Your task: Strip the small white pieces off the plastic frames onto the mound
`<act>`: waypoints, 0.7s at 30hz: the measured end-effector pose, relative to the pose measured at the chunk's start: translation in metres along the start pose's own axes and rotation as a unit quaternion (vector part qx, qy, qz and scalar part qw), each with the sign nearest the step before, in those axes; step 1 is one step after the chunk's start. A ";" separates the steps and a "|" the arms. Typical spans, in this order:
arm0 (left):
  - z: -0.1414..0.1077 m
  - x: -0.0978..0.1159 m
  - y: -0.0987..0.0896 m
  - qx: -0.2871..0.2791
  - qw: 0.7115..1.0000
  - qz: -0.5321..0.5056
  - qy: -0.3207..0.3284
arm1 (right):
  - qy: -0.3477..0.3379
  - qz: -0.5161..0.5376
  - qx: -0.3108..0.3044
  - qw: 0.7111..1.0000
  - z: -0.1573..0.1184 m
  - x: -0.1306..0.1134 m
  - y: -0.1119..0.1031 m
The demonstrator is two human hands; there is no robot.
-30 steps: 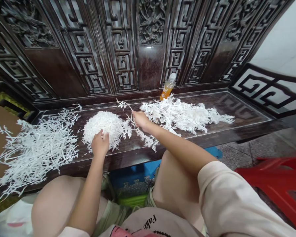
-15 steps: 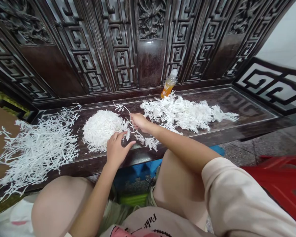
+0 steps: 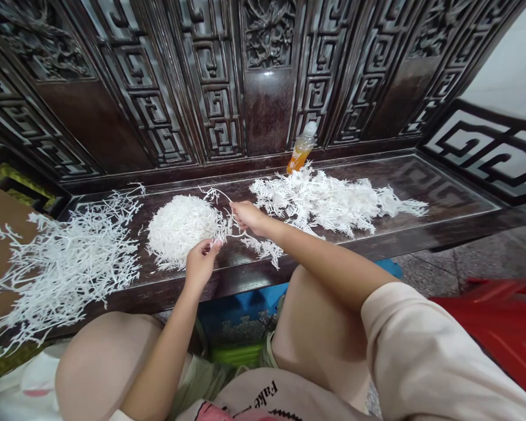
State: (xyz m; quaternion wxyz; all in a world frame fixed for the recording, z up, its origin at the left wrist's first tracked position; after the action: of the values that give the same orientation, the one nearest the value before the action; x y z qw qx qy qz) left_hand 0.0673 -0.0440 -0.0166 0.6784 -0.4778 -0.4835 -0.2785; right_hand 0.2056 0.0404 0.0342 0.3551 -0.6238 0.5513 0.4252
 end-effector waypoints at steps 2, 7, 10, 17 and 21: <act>0.003 -0.004 0.000 0.000 0.998 -0.048 -0.046 | -0.005 0.002 0.004 1.000 0.001 -0.001 -0.002; 0.008 -0.006 -0.002 0.018 0.990 -0.118 -0.071 | -0.014 0.009 0.024 1.000 0.006 -0.003 -0.008; 0.008 -0.004 -0.003 -0.016 0.979 -0.169 -0.114 | -0.016 0.009 0.034 0.999 0.010 -0.002 -0.012; 0.003 0.005 0.003 -0.119 0.885 -0.371 -0.254 | -0.015 0.025 0.056 0.998 0.012 -0.007 -0.017; 0.000 0.013 0.002 -0.144 0.875 -0.394 -0.242 | -0.007 0.044 0.066 0.997 0.009 -0.011 -0.016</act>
State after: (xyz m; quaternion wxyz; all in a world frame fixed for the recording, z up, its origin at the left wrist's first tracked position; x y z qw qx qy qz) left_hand 0.0737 -0.0421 -0.0049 0.2988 -0.3925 -0.7352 -0.4649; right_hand 0.2199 0.0556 0.0405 0.3800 -0.5716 0.6025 0.4072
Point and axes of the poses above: each hand's wrist, its own z-axis towards the middle knuckle, its own y-axis out of the palm, x = y × z, the point moved 2 cm from there along z, towards the middle knuckle, and after that the axes turned 12 degrees about x, right-handed, at the moved point
